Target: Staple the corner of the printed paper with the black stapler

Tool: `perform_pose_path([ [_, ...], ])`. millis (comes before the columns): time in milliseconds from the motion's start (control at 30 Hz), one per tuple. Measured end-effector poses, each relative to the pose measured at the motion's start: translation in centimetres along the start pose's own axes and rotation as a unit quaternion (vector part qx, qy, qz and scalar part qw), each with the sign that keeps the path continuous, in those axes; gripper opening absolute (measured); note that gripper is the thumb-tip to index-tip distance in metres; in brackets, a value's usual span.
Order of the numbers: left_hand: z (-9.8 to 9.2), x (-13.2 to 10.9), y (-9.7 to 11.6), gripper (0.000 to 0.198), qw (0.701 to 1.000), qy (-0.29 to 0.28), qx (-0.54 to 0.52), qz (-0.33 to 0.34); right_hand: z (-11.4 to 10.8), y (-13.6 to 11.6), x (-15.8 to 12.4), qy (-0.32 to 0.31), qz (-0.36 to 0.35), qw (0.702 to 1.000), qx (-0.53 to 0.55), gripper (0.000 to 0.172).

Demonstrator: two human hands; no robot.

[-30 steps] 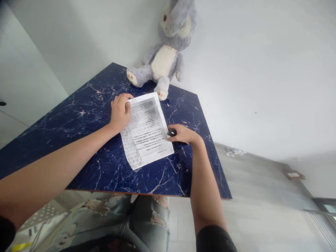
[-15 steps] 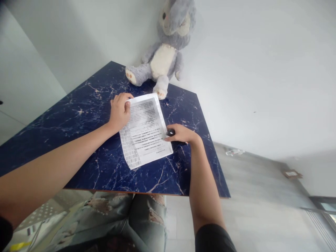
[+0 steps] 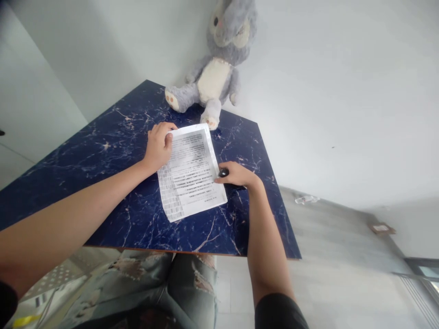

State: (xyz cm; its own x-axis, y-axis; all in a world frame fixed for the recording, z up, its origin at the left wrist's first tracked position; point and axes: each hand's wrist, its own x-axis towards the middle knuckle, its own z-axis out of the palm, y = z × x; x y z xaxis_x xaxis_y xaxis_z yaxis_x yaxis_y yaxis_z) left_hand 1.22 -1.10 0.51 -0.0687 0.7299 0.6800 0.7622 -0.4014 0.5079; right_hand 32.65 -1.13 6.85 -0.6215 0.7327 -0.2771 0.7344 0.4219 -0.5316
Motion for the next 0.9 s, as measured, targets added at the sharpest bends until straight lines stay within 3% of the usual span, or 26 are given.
perform_pose_path([
  [200,-0.1,0.0,0.1,0.027,1.0,-0.002,0.007,0.003,0.9,-0.5,0.8,0.02,0.026,0.999,-0.04,0.041],
  [500,-0.2,-0.1,0.3,0.025,1.0,-0.024,0.018,0.0,2.2,-3.1,1.4,-0.061,0.086,0.989,-0.107,0.033],
  [700,-0.5,0.1,0.3,0.029,0.998,-0.051,0.032,-0.025,3.0,-3.7,1.1,-0.016,0.102,0.984,-0.149,0.036],
  [900,-0.6,0.1,0.4,0.032,0.995,-0.086,0.02,-0.039,3.4,-4.2,1.4,-0.029,0.128,0.979,-0.158,0.037],
])
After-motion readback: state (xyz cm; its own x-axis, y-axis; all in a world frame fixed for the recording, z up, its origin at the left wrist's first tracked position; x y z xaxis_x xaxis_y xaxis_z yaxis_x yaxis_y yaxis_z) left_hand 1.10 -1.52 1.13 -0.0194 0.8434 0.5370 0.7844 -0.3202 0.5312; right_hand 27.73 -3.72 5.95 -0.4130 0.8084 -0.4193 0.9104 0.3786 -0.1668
